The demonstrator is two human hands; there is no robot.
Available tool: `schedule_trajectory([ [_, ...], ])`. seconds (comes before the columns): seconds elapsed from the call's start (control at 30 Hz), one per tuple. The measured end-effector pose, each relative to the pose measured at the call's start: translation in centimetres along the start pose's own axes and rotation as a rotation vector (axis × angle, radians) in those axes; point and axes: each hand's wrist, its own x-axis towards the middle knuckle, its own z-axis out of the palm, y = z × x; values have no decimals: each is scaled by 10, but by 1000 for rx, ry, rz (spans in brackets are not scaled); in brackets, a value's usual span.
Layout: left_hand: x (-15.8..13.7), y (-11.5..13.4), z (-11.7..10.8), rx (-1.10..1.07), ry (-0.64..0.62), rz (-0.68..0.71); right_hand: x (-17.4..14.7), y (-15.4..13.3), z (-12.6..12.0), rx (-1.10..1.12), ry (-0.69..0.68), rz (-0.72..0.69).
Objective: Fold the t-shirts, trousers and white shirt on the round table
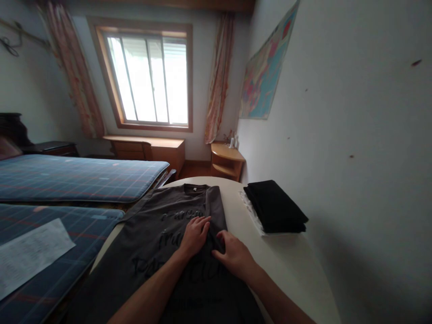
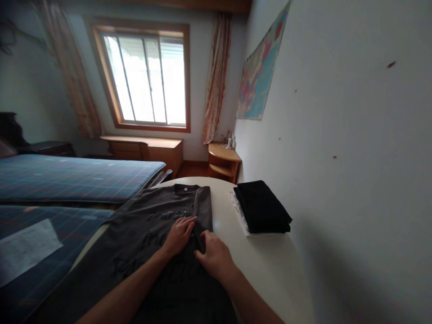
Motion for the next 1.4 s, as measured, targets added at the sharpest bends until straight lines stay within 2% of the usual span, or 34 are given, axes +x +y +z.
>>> schedule_trajectory([
  [0.1,-2,2,1,42,-36,41,-22,-5,-12,-215,-147,99],
  [0.17,-1,4,3,47,-63,39,-32,-9,-16,-269,-204,123],
  [0.27,7,6,4,-21,-89,-39,-39,-16,-22,-161,-228,114],
  [0.4,25,3,-3,-85,-62,-120,-41,-35,-26,221,-195,10],
  [0.5,32,-7,-17,-76,-10,-198,-45,-47,-22,389,-277,-17],
  [0.63,27,-24,-30,-23,-21,-304,-55,-48,-9,236,-450,-25],
  [0.73,21,-29,-29,20,-57,-285,-59,-46,1,111,-481,-42],
  [0.93,24,-24,-26,116,-60,-225,-61,-61,8,257,-461,-144],
  [1.07,21,-24,-30,200,-65,-238,-55,-62,7,198,-623,-172],
  [1.1,19,-24,-31,214,-69,-233,-50,-60,6,153,-591,-161],
  [1.17,15,-22,-34,255,-69,-195,-38,-50,3,25,-388,-101],
  [1.23,12,-19,-35,316,-81,-97,-25,-37,-2,-138,-166,12],
  [1.27,12,-17,-36,346,-95,-29,-20,-31,-4,-213,-107,75],
  [1.33,14,-12,-37,386,-136,107,-13,-19,-8,-312,-84,163],
  [1.4,21,-6,-36,400,-180,203,-12,-12,-10,-324,-112,177],
])
